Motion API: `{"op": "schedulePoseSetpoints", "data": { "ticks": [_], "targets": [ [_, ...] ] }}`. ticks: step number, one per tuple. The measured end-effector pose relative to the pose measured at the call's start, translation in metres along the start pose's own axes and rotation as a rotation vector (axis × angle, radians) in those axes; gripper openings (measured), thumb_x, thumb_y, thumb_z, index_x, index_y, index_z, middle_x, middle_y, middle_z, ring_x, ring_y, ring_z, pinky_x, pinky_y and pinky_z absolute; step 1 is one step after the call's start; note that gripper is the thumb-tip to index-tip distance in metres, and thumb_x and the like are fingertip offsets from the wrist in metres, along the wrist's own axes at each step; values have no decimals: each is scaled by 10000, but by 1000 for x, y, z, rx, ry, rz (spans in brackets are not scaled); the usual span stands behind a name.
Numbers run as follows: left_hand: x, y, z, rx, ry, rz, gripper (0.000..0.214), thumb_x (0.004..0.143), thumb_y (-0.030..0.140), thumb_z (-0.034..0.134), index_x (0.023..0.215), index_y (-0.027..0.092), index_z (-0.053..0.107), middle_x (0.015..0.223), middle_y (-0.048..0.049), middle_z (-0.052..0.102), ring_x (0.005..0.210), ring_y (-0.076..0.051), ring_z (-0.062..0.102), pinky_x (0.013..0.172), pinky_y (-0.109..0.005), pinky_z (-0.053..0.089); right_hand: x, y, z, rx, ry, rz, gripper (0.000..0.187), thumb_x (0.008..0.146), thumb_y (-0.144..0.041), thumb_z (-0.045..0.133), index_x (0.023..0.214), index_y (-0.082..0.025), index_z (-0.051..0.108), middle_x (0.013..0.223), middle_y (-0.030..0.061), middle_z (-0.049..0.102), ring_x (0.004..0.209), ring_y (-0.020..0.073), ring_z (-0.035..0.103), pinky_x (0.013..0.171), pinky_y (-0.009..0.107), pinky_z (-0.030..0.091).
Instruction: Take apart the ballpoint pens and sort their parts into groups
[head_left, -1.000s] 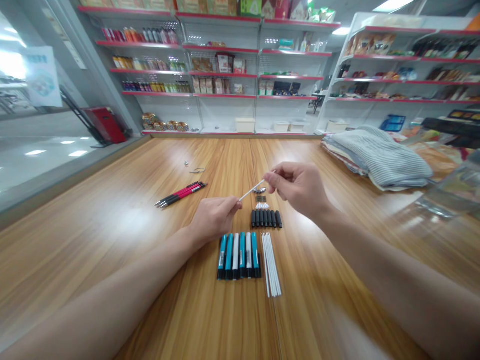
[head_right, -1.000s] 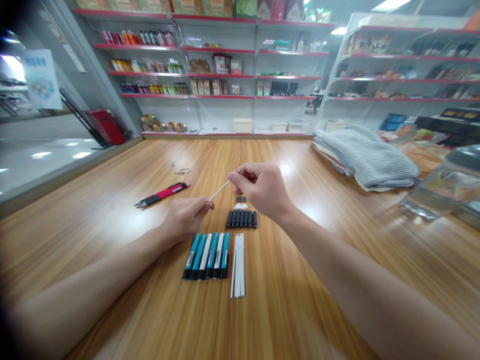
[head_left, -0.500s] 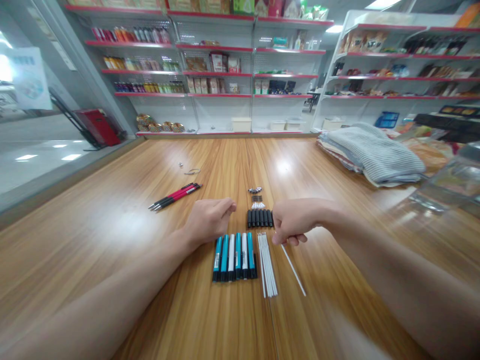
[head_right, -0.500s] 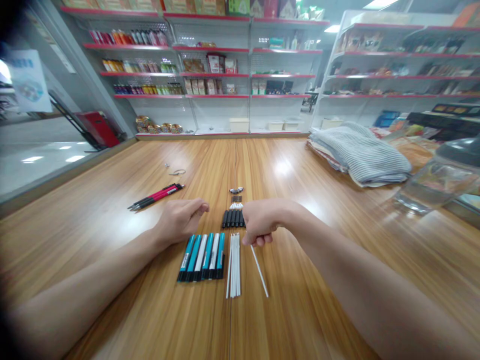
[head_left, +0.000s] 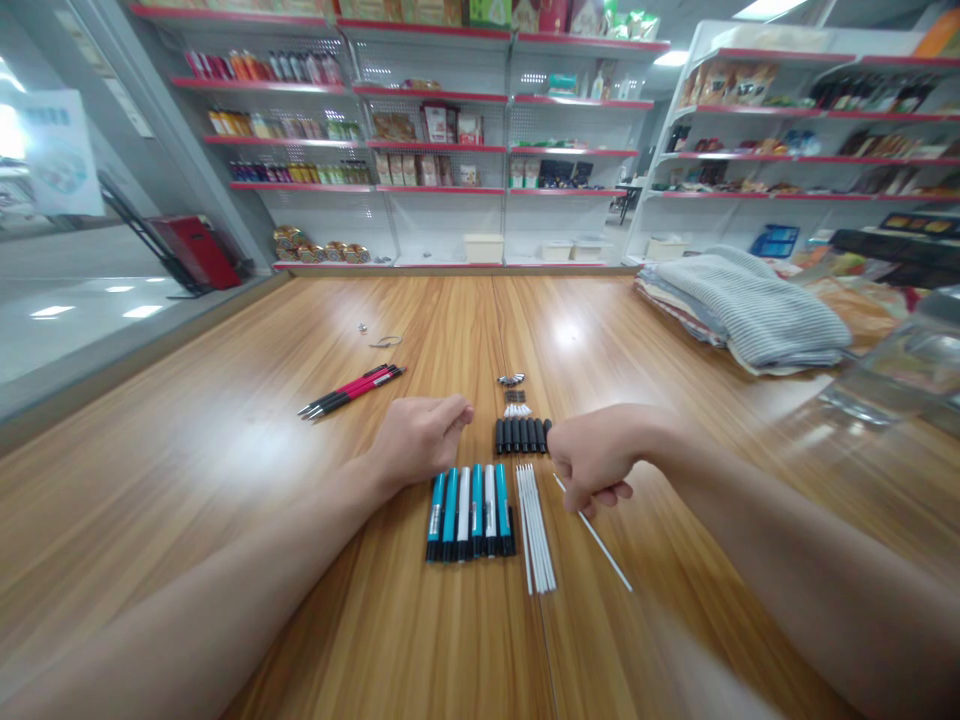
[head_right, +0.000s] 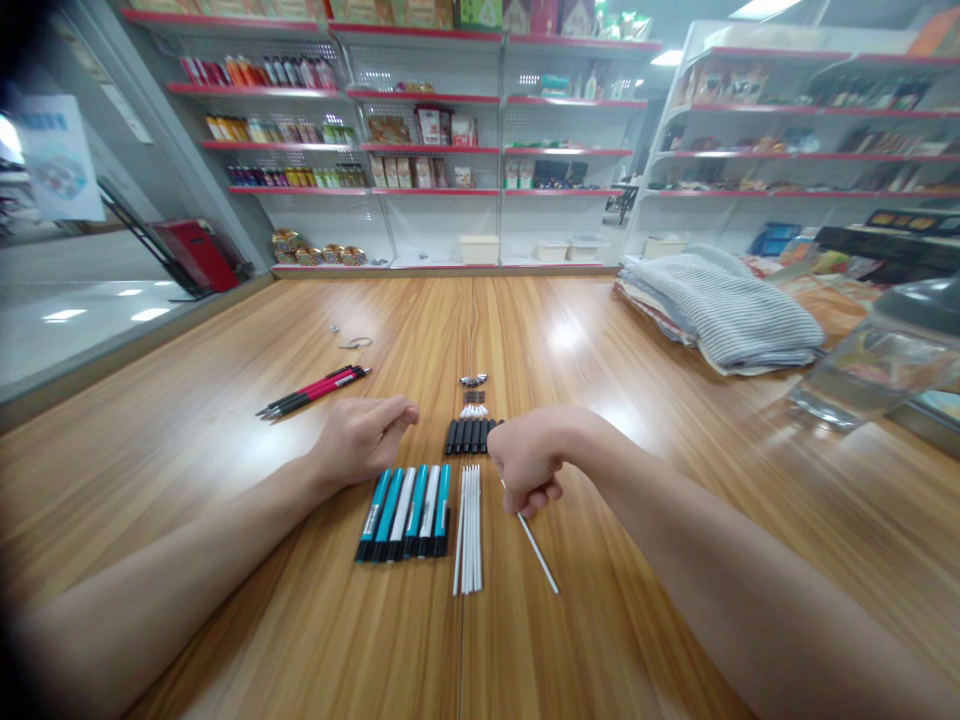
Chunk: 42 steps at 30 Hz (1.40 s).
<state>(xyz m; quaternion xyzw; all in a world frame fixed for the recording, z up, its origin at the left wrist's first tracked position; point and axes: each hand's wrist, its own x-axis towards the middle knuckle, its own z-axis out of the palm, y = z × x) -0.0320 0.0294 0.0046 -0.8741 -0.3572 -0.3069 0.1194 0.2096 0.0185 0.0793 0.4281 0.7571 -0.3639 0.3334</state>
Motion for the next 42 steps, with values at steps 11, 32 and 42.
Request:
{"op": "schedulePoseSetpoints", "data": {
  "ticks": [11, 32, 42],
  "targets": [
    [-1, 0, 0, -5, 17, 7, 201, 896, 236, 471, 714, 177, 532, 542, 21, 503, 481, -102, 459, 497, -245, 291, -5, 1, -5, -43, -22, -42, 264, 686, -367, 667, 744, -112, 705, 527, -21, 539, 442, 89, 474, 510, 233, 349],
    [0, 1, -1, -2, 37, 11, 237, 895, 248, 473, 668, 183, 492, 527, 25, 485, 472, -102, 437, 496, -254, 269, 8, 0, 0, -27, -24, -157, 318, 717, -439, 643, 709, -124, 691, 555, -8, 580, 459, 91, 488, 493, 227, 370],
    [-1, 1, -1, 4, 59, 11, 246, 883, 238, 488, 643, 183, 470, 523, 32, 456, 469, -95, 410, 493, -261, 257, 7, 5, -2, -29, -23, -119, 418, 664, -538, 692, 699, -122, 687, 548, -8, 576, 440, 88, 464, 513, 242, 377]
  ]
}}
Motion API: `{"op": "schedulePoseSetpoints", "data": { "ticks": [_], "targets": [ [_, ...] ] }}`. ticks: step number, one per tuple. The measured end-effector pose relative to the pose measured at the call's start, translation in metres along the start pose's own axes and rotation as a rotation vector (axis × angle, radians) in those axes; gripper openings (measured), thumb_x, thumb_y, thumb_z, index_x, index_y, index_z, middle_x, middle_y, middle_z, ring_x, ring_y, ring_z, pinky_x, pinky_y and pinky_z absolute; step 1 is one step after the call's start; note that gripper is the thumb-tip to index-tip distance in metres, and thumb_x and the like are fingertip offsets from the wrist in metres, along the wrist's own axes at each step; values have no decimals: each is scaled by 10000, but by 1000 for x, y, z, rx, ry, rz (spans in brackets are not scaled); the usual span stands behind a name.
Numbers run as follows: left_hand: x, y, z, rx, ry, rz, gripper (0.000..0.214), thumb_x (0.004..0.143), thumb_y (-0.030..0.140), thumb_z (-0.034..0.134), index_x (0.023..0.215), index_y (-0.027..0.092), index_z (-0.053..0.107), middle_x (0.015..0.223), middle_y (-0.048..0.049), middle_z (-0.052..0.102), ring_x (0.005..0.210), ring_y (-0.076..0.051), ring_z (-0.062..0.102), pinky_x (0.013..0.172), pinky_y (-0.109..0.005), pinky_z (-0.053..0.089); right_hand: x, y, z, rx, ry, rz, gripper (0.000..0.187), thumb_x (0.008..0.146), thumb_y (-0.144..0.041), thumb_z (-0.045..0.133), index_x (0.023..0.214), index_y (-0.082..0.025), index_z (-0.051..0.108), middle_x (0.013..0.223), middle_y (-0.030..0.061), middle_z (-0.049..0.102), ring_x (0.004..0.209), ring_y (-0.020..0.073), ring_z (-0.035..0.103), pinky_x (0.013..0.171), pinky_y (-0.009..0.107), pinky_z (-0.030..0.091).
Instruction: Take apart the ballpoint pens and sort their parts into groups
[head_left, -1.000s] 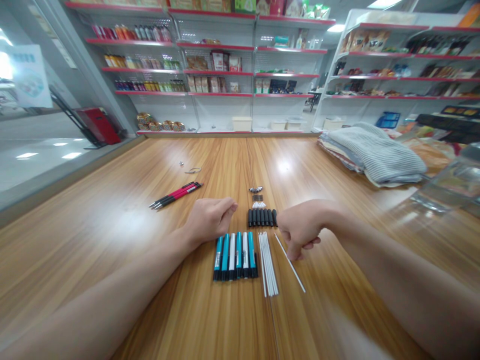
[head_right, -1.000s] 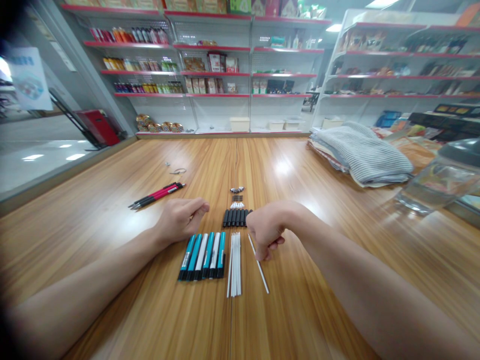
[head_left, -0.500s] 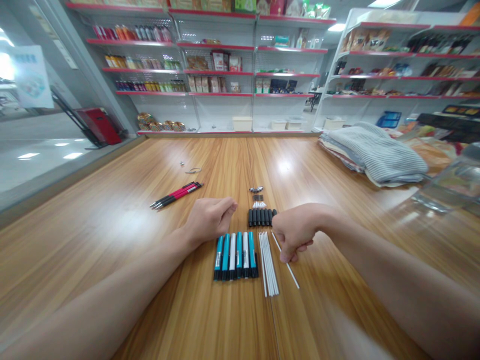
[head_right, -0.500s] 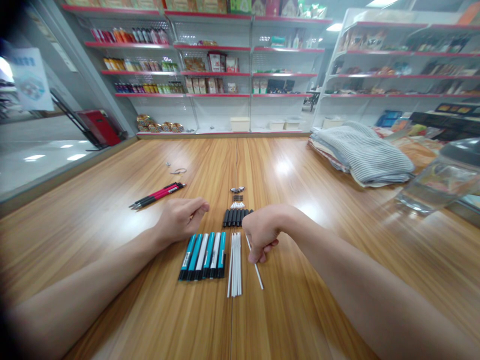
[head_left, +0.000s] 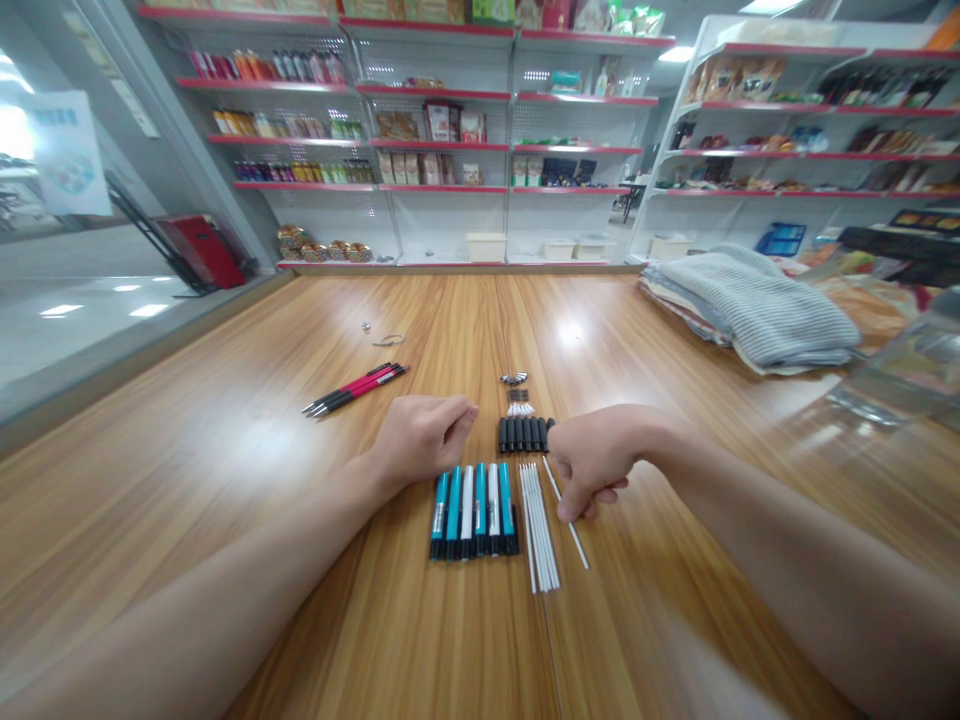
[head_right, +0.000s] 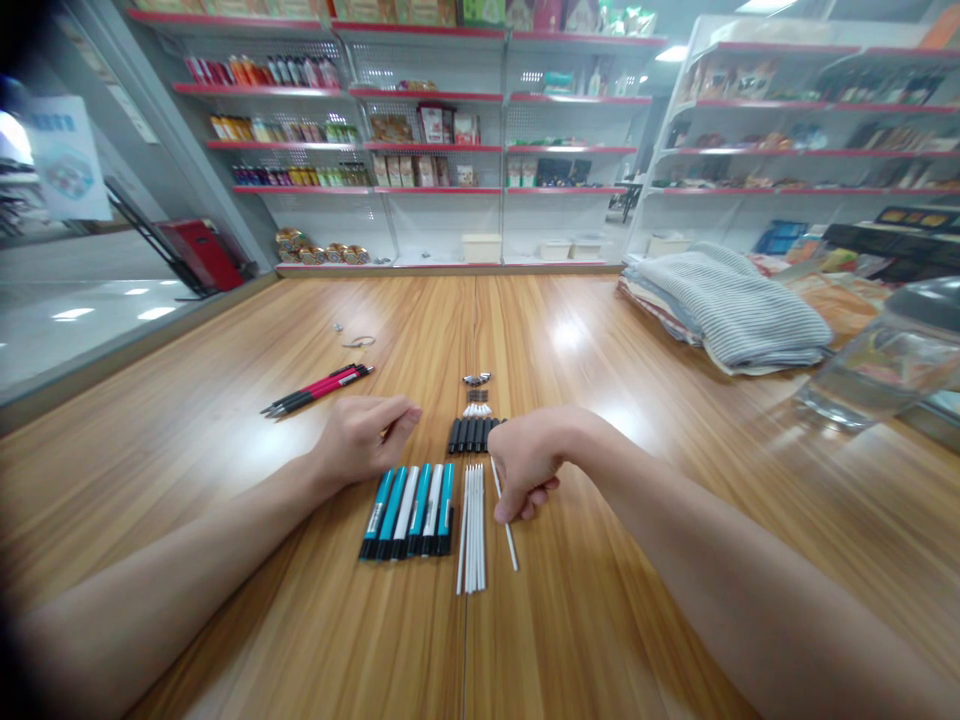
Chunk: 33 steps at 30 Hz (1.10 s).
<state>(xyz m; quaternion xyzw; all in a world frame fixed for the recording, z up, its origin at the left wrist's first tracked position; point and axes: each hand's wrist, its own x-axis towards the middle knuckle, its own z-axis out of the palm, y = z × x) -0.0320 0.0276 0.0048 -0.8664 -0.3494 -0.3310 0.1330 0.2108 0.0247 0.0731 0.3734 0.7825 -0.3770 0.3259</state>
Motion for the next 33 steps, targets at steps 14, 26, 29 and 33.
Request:
{"op": "schedulePoseSetpoints", "data": {
  "ticks": [14, 26, 29, 33],
  "targets": [
    [1, 1, -1, -9, 29, 10, 259, 879, 225, 483, 625, 179, 459, 503, 33, 437, 453, -88, 382, 482, -257, 245, 0, 5, -1, 5, 20, 75, 528, 611, -630, 693, 665, -105, 662, 571, 10, 587, 465, 92, 455, 507, 247, 346],
    [1, 1, -1, 1, 30, 14, 252, 877, 223, 486, 630, 181, 462, 515, 32, 446, 462, -90, 398, 488, -258, 258, 2, -5, 3, 14, -13, 36, 542, 621, -642, 685, 688, -104, 680, 550, 3, 564, 472, 96, 463, 507, 245, 356],
    [2, 2, -2, 3, 24, 14, 245, 876, 221, 487, 636, 181, 467, 517, 32, 449, 466, -91, 405, 489, -257, 261, 2, -4, 4, 16, -5, 41, 553, 630, -655, 671, 676, -104, 673, 541, 5, 561, 464, 97, 461, 504, 248, 359],
    [1, 1, -1, 12, 27, 15, 253, 880, 229, 475, 631, 183, 472, 511, 30, 448, 460, -93, 405, 487, -256, 261, 3, -5, 4, 30, 2, 48, 566, 643, -669, 652, 657, -104, 660, 554, 12, 570, 470, 99, 460, 502, 252, 357]
  ]
}}
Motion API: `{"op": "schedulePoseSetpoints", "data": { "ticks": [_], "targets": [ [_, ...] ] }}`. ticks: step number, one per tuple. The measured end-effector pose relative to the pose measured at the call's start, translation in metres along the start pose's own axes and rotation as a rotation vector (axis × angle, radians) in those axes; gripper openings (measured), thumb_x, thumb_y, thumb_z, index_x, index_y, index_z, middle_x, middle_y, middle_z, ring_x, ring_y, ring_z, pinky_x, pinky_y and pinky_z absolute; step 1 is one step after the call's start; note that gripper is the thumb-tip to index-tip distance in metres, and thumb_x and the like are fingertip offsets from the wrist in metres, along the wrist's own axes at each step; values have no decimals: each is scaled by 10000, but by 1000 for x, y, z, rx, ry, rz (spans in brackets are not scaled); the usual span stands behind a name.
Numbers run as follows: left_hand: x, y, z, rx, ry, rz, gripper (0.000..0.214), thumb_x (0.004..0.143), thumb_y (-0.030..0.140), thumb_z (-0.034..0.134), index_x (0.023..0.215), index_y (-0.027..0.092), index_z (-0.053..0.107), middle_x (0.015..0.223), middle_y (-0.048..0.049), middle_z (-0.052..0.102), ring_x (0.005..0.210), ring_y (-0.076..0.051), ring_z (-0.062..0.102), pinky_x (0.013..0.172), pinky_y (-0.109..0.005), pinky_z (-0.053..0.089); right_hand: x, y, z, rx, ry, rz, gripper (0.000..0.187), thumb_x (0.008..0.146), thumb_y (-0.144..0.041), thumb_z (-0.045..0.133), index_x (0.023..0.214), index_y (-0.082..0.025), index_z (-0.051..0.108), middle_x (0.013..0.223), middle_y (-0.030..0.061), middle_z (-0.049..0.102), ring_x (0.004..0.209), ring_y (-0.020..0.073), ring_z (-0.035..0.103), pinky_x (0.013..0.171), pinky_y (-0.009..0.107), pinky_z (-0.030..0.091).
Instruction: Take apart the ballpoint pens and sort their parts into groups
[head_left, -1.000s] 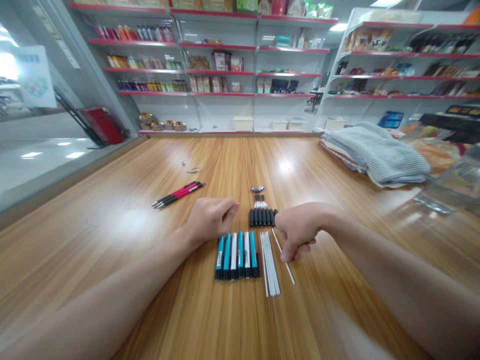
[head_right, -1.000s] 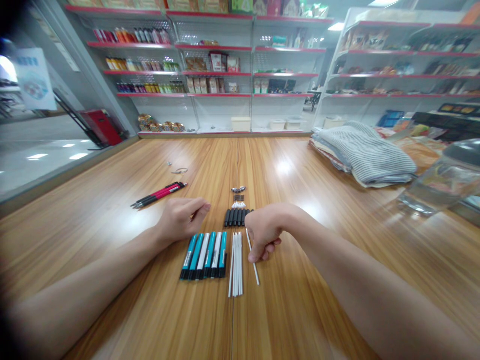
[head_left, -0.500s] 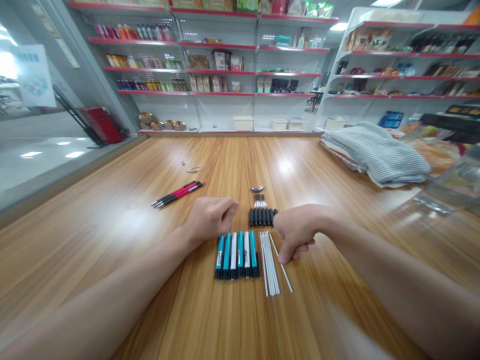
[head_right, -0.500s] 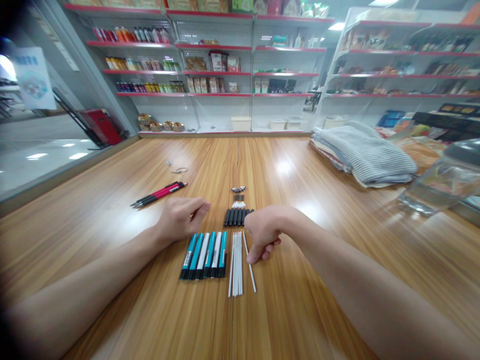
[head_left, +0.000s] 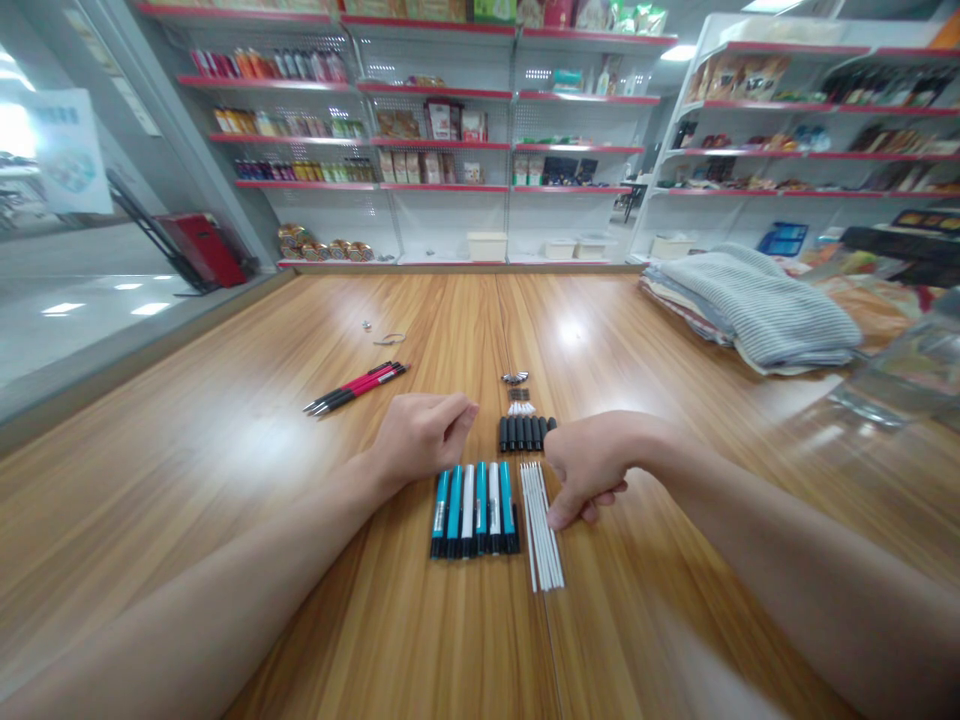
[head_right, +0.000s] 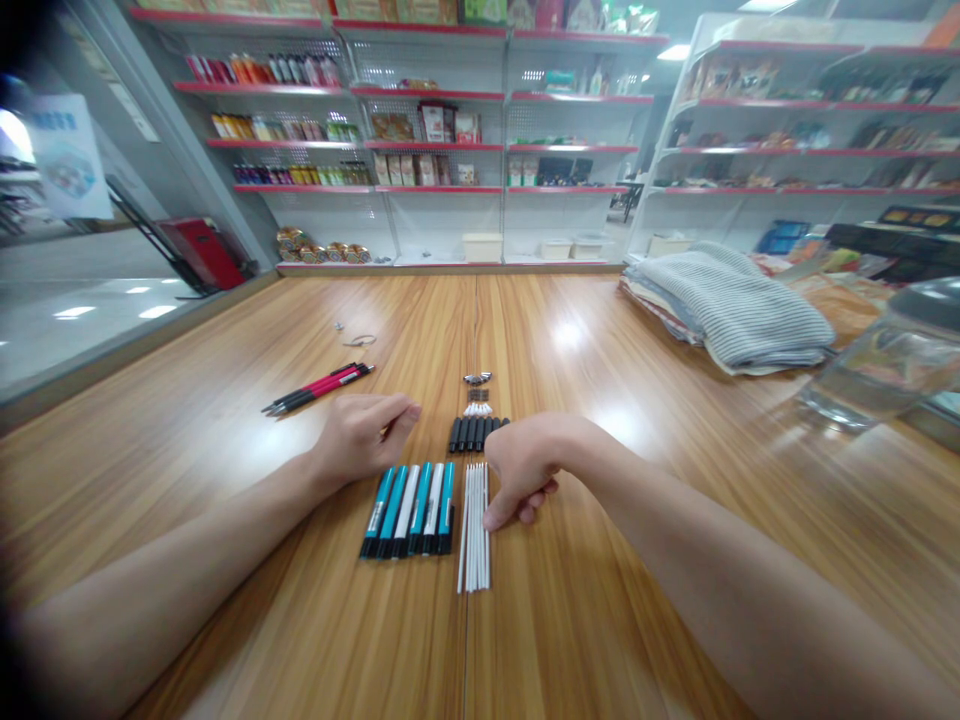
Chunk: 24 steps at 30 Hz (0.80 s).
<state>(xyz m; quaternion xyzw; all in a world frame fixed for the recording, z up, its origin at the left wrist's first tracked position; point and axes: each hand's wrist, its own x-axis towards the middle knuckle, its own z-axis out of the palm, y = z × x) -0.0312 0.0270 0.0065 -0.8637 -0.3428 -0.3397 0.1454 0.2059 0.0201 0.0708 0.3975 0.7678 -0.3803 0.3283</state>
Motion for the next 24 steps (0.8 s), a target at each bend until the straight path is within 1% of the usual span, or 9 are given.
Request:
{"op": "schedulePoseSetpoints", "data": {
  "ticks": [8, 10, 11, 13, 16, 18, 19, 21, 24],
  "targets": [
    [0, 0, 0, -32, 4, -9, 264, 887, 233, 471, 629, 181, 475, 510, 29, 438, 458, -91, 385, 485, -256, 256, -3, 1, -1, 9, 12, -13, 545, 634, -654, 675, 658, -110, 654, 559, 9, 574, 471, 92, 457, 499, 243, 346],
    [0, 2, -1, -86, 3, -32, 264, 891, 234, 474, 634, 176, 487, 513, 30, 424, 459, -88, 377, 484, -254, 257, -6, 2, -4, 14, 44, -11, 529, 658, -645, 666, 666, -116, 654, 548, 7, 570, 467, 96, 466, 497, 242, 346],
    [0, 4, -2, -130, 14, -61, 252, 894, 237, 477, 652, 173, 506, 514, 33, 415, 459, -85, 377, 482, -251, 259, -8, 1, -6, 18, 97, -26, 521, 682, -640, 651, 665, -119, 651, 548, 10, 572, 471, 100, 476, 499, 242, 347],
    [2, 8, -3, -269, 68, -184, 204, 913, 247, 461, 754, 169, 563, 521, 40, 405, 457, -81, 377, 474, -239, 271, -7, -3, -8, 20, 348, -96, 492, 756, -609, 600, 678, -126, 648, 584, 24, 595, 516, 113, 514, 524, 245, 356],
    [8, 12, 0, -621, 208, -443, 211, 954, 274, 383, 944, 174, 568, 589, 25, 444, 510, -90, 426, 487, -220, 337, 4, -11, -3, -12, 1019, -236, 377, 877, -491, 504, 868, -147, 657, 754, 41, 648, 692, 136, 573, 636, 247, 380],
    [12, 14, 4, -867, 295, -554, 206, 959, 288, 368, 978, 180, 542, 656, 9, 463, 586, -100, 469, 542, -224, 404, 18, -17, 6, -58, 1312, -264, 386, 907, -470, 474, 1085, -153, 603, 849, 50, 654, 792, 156, 587, 718, 263, 390],
    [15, 14, 7, -964, 324, -583, 188, 954, 291, 379, 981, 183, 531, 670, 9, 459, 609, -102, 478, 576, -232, 431, 25, -19, 11, -94, 1383, -286, 432, 910, -483, 469, 1167, -149, 563, 898, 62, 652, 827, 167, 591, 741, 273, 393],
    [18, 14, 12, -1104, 350, -617, 151, 941, 283, 405, 985, 191, 515, 664, 21, 437, 604, -98, 469, 620, -249, 462, 36, -24, 21, -203, 1395, -347, 554, 875, -554, 511, 1251, -148, 508, 1006, 92, 641, 921, 203, 588, 769, 289, 402],
    [20, 13, 15, -1268, 333, -680, 105, 924, 245, 433, 964, 191, 514, 659, 31, 428, 577, -87, 454, 625, -251, 475, 46, -30, 30, -296, 1441, -360, 511, 895, -468, 535, 1307, -174, 464, 1089, 107, 619, 1013, 227, 559, 807, 300, 412]
  ]
}}
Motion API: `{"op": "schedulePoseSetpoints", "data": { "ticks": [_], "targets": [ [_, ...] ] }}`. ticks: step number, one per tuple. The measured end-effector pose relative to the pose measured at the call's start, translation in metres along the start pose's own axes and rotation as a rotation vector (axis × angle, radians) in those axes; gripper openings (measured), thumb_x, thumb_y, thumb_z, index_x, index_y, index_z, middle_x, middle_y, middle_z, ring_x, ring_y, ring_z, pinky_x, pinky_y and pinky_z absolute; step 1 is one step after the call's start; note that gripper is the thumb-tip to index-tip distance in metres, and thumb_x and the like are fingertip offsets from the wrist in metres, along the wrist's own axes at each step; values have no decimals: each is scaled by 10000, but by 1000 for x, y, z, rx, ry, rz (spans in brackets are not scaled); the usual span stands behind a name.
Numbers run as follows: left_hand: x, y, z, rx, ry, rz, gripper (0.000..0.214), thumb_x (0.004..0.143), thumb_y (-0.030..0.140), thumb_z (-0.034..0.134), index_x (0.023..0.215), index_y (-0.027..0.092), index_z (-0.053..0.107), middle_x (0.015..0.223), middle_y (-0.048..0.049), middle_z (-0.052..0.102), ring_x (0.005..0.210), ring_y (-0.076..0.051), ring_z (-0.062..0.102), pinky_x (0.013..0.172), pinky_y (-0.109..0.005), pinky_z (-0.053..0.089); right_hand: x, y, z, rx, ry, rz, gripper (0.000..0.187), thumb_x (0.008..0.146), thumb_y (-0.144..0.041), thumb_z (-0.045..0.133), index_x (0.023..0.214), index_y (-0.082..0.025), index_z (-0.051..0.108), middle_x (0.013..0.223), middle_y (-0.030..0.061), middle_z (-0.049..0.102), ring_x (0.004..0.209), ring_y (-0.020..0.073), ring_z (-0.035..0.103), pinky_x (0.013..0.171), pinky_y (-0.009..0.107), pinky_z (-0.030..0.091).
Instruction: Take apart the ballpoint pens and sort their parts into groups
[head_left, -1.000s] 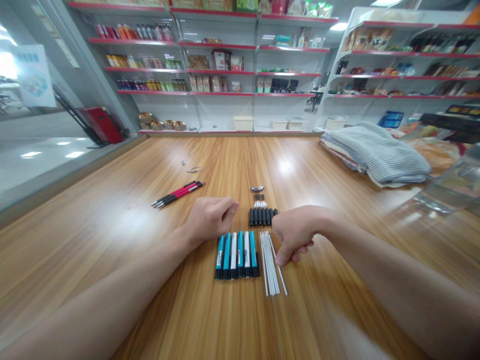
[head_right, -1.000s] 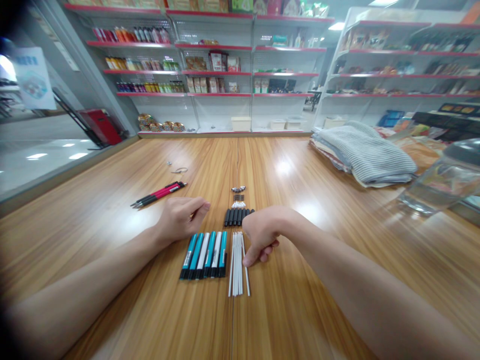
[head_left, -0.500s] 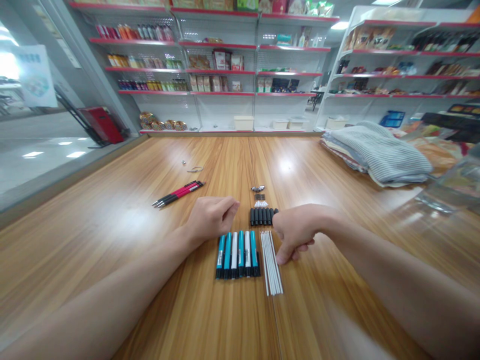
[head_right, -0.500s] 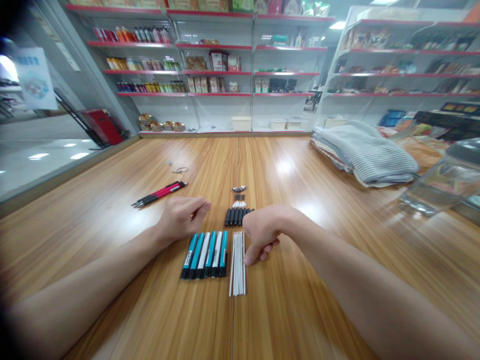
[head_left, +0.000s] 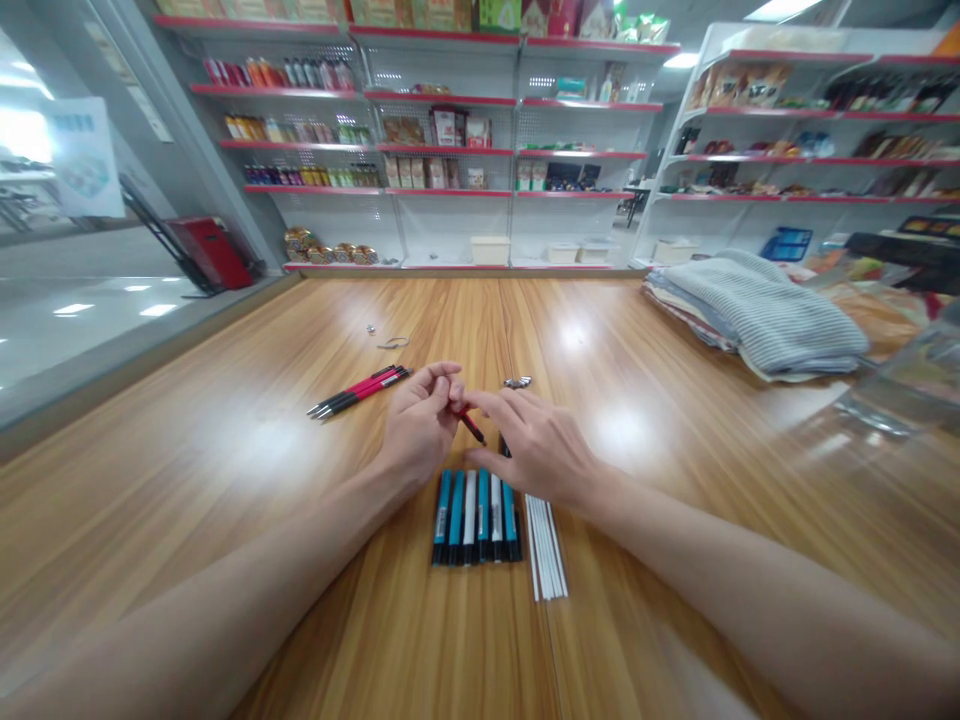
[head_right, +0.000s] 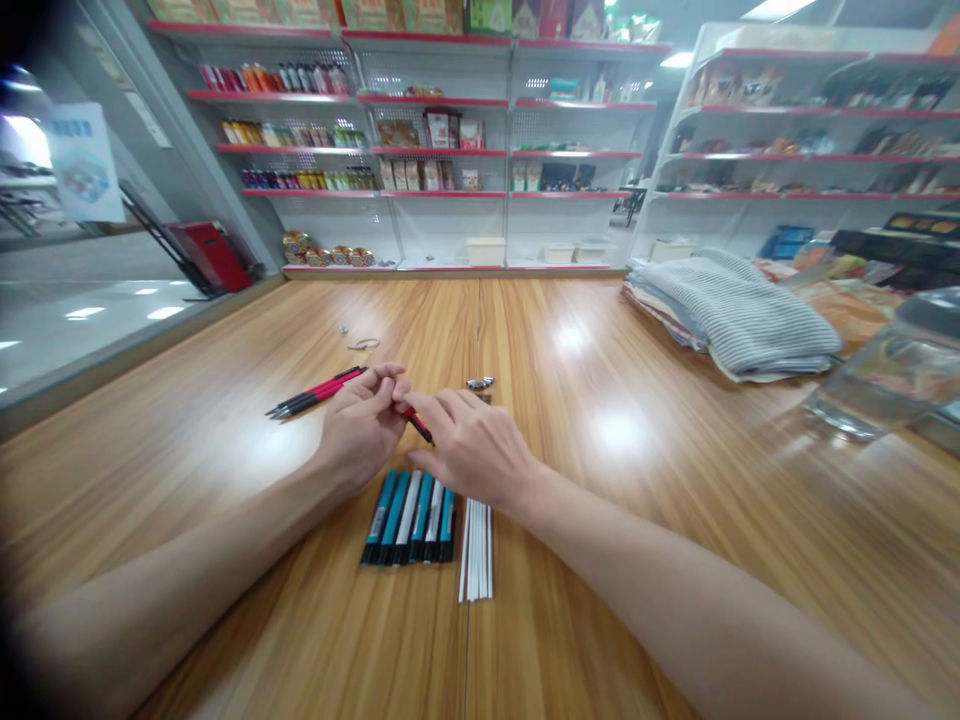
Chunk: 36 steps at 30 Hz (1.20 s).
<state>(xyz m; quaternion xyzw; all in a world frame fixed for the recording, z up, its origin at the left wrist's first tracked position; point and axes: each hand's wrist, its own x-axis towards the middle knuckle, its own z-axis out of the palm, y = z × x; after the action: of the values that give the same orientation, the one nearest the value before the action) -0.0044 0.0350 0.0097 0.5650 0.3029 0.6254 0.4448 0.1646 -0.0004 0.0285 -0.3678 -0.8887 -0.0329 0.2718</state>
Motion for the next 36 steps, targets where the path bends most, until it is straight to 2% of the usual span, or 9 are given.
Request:
{"op": "schedulePoseSetpoints", "data": {
  "ticks": [3, 6, 10, 13, 16, 20, 31, 34, 36],
  "targets": [
    [0, 2, -1, -230, 36, -165, 104, 914, 161, 433, 945, 177, 531, 681, 27, 453, 584, -74, 480, 691, -268, 516, 1, -3, 4, -40, 38, -62, 369, 943, -298, 476, 1297, -194, 485, 1103, 100, 620, 998, 202, 561, 831, 294, 414],
    [2, 3, -2, -488, 103, -307, 177, 919, 87, 392, 953, 155, 552, 723, 13, 523, 642, -73, 555, 837, -329, 532, 1, -2, 8, -69, 99, -78, 284, 948, -254, 450, 1199, -188, 564, 1026, 90, 648, 929, 194, 578, 809, 297, 420],
    [2, 2, -1, -579, 124, -401, 230, 945, 86, 341, 991, 126, 562, 903, -72, 651, 856, -141, 656, 875, -366, 528, 1, 2, 13, -52, 170, 11, 208, 925, -239, 464, 1038, -173, 626, 874, 76, 672, 829, 192, 599, 739, 299, 434],
    [-1, 0, 2, -506, 34, -451, 199, 946, 118, 391, 1041, 113, 565, 969, -115, 676, 898, -164, 668, 812, -320, 544, 2, 9, 16, 102, 303, 105, 186, 907, -214, 478, 998, -180, 636, 923, 68, 683, 845, 180, 616, 760, 289, 452],
    [-6, -4, 4, -361, -29, -488, 141, 880, 153, 561, 1004, 94, 592, 841, -97, 687, 750, -143, 668, 714, -265, 544, 4, 22, 18, 323, 444, 276, 167, 894, -256, 510, 966, -177, 639, 868, 47, 684, 717, 148, 614, 666, 262, 467],
    [-8, -10, 4, -178, -43, -474, 194, 758, 191, 721, 891, 74, 641, 684, -33, 641, 571, -69, 581, 548, -160, 459, 5, 41, 22, 566, 504, 441, 182, 880, -303, 528, 888, -160, 640, 749, 30, 670, 591, 128, 586, 548, 239, 446],
    [-4, -15, -4, -130, -115, -539, 282, 667, 200, 783, 899, 92, 665, 724, -37, 658, 661, -83, 601, 649, -191, 468, 6, 51, 21, 627, 537, 461, 196, 848, -320, 565, 873, -158, 673, 723, 28, 655, 617, 130, 584, 563, 239, 436],
    [-4, -13, -5, 9, -126, -477, 250, 708, 249, 744, 902, 109, 670, 713, -24, 645, 622, -82, 574, 623, -208, 461, 6, 54, 21, 649, 576, 467, 195, 841, -317, 567, 853, -150, 666, 686, 21, 635, 590, 124, 567, 532, 230, 412],
    [-2, -11, -8, 231, -128, -376, 234, 744, 295, 707, 906, 128, 681, 729, -25, 653, 599, -88, 555, 597, -221, 451, 7, 59, 21, 663, 626, 497, 197, 829, -316, 571, 836, -142, 663, 662, 16, 621, 573, 121, 556, 520, 227, 402]
  ]
}}
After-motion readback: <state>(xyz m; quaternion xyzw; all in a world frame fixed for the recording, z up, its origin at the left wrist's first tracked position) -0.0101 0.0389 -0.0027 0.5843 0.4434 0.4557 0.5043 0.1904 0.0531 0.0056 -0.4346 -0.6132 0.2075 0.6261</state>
